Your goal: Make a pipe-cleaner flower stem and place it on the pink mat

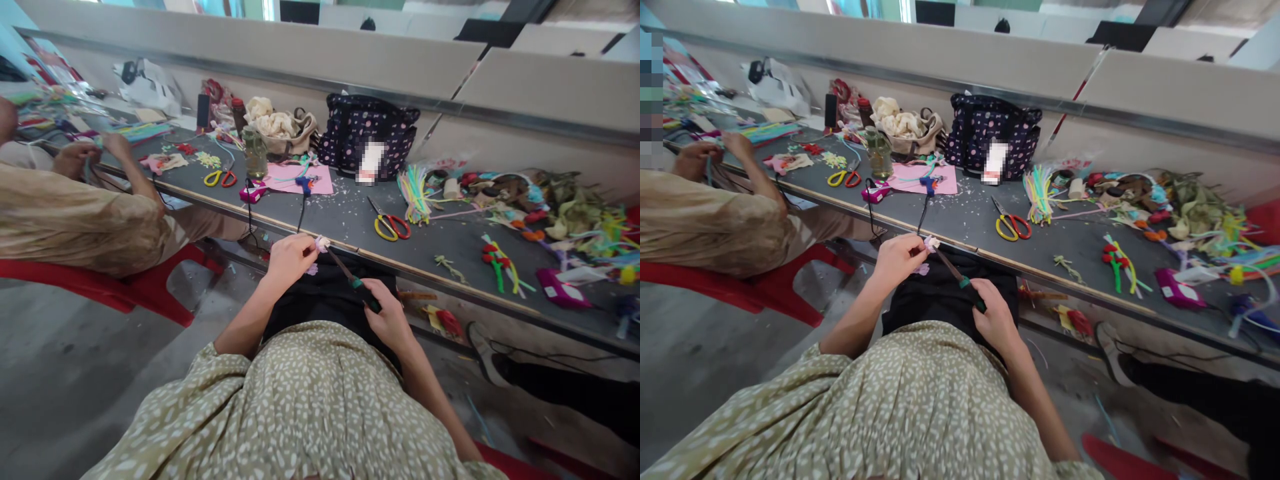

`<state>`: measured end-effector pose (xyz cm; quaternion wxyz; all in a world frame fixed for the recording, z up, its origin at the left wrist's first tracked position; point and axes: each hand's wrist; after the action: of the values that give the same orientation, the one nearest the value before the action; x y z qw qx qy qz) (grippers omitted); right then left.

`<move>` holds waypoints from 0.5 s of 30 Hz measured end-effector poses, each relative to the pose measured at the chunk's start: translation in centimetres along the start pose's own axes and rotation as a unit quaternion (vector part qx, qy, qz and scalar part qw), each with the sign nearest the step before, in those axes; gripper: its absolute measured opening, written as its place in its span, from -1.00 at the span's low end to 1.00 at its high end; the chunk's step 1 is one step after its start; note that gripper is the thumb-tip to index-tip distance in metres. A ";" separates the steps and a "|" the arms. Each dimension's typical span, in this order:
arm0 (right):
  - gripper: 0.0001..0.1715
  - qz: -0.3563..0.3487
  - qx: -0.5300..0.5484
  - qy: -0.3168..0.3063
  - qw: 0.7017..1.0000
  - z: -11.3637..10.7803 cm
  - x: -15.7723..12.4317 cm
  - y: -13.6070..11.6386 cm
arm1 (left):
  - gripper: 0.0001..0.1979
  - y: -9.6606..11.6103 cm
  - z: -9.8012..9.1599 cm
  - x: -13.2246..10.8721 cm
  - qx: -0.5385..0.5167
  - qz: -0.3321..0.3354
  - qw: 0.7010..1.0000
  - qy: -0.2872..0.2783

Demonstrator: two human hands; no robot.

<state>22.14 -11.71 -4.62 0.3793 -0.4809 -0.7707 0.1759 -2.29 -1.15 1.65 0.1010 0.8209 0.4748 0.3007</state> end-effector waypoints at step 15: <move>-0.54 0.090 0.130 -0.024 0.987 0.0 0.2 -0.3 | -0.83 0.3 -0.2 0.1 -0.022 0.007 0.999 -0.023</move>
<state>21.90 -11.66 -4.28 0.4028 -0.4908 -0.7033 0.3197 -2.22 -1.26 1.99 0.1278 0.8287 0.4598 0.2924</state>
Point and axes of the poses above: each hand's wrist, its own x-axis towards the middle knuckle, its own z-axis out of the palm, y = z × x, and after that the axes turned 5 degrees about -y, right-handed
